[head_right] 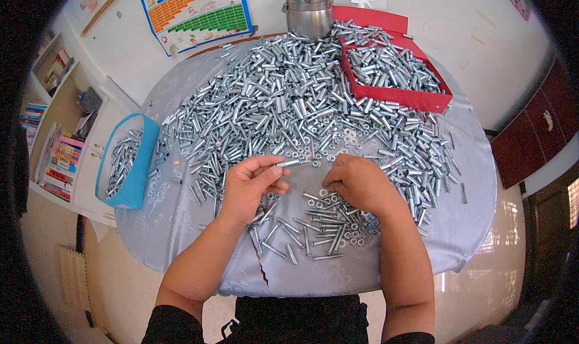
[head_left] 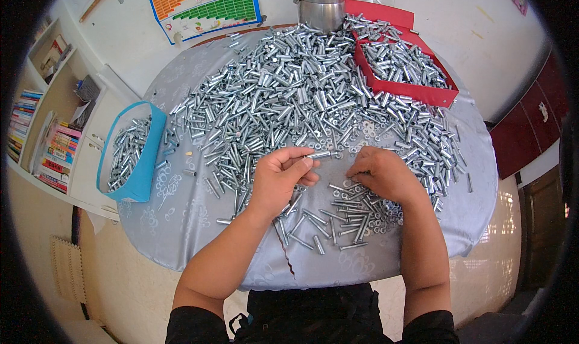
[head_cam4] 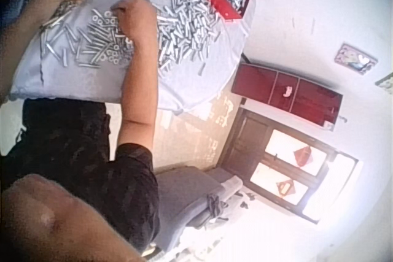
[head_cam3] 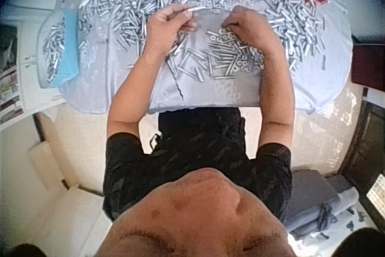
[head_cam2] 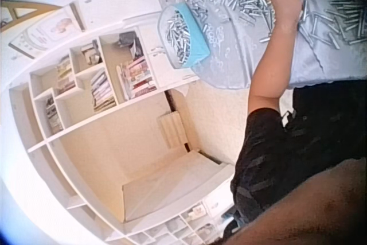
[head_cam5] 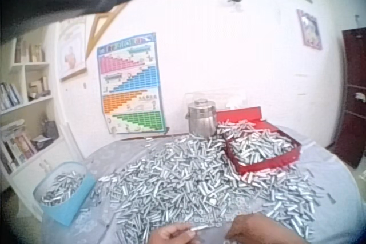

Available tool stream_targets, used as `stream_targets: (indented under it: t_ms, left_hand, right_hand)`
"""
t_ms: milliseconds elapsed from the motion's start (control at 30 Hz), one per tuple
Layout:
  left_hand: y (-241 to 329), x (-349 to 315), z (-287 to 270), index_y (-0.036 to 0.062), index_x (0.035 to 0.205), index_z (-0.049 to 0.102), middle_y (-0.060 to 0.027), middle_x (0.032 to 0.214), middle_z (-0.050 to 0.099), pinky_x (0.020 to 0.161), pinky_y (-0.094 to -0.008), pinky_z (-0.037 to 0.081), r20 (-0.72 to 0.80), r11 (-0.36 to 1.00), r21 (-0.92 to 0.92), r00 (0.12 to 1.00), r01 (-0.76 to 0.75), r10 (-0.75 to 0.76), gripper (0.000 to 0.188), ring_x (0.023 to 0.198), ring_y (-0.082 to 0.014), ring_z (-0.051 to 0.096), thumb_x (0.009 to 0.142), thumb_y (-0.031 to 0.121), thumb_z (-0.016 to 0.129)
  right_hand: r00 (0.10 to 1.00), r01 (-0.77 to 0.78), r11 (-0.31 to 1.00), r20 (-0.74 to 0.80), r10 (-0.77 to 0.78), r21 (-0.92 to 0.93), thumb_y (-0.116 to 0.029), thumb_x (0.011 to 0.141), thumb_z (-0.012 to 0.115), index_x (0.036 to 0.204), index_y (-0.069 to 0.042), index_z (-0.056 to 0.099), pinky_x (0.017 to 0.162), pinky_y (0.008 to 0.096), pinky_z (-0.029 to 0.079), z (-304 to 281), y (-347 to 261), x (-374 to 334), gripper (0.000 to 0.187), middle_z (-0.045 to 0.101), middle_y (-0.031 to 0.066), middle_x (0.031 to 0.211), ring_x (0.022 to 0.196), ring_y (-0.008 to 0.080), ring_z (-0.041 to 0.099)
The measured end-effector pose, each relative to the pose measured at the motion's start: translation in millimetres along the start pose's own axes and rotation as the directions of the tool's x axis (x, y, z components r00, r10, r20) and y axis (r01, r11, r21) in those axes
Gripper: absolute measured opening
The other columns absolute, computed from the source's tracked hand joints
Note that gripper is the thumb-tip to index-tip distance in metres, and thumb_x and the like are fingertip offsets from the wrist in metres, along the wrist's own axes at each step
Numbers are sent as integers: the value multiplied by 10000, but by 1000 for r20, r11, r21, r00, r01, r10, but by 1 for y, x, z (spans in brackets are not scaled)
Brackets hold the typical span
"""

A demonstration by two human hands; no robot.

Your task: The person repeatedly picks up metal bolts and washers from a large pile on a table. They thread the washers onto the bolts by hand and place the assembled units into a red tray. The process is continuous and repetitive throughout the clip.

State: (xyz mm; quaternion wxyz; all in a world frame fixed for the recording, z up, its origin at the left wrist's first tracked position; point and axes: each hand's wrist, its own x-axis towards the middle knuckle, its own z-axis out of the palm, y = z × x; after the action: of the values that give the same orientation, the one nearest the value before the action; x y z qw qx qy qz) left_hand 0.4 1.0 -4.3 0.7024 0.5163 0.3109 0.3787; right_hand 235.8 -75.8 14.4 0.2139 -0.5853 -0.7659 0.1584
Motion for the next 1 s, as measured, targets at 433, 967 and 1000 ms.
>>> stream_targets:
  t_ms: [433, 967, 1000]
  left_hand:
    - [-3, 1, -1, -22, 1122, 629, -151, 971, 702, 659, -298, 585, -6, 1000, -1, 1000, 8, -8, 232, 741, -173, 684, 899, 41, 611]
    - [0, 0, 1, -26, 1116, 634, -155, 980, 699, 657, -289, 585, 25, 1000, 3, 1000, 1, -1, 222, 740, -169, 679, 906, 41, 605]
    - [-1, 0, 0, -26, 1117, 633, -154, 979, 699, 657, -289, 585, 28, 1000, 1, 1000, 3, -3, 223, 740, -169, 679, 906, 41, 605]
  right_hand:
    - [954, -19, 980, -291, 78, 199, -49, 800, 660, 919, -20, 618, 717, 344, 502, 9, -6, 8, 129, 626, 90, 834, 792, 239, 629]
    - [922, -109, 613, -151, 357, 783, -12, 836, 678, 933, 14, 641, 684, 257, 513, 22, -25, 16, 107, 663, 47, 846, 781, 114, 648]
    - [923, -112, 587, -135, 360, 802, -14, 834, 682, 936, 12, 645, 684, 257, 513, 22, -25, 16, 112, 663, 41, 847, 782, 112, 646]
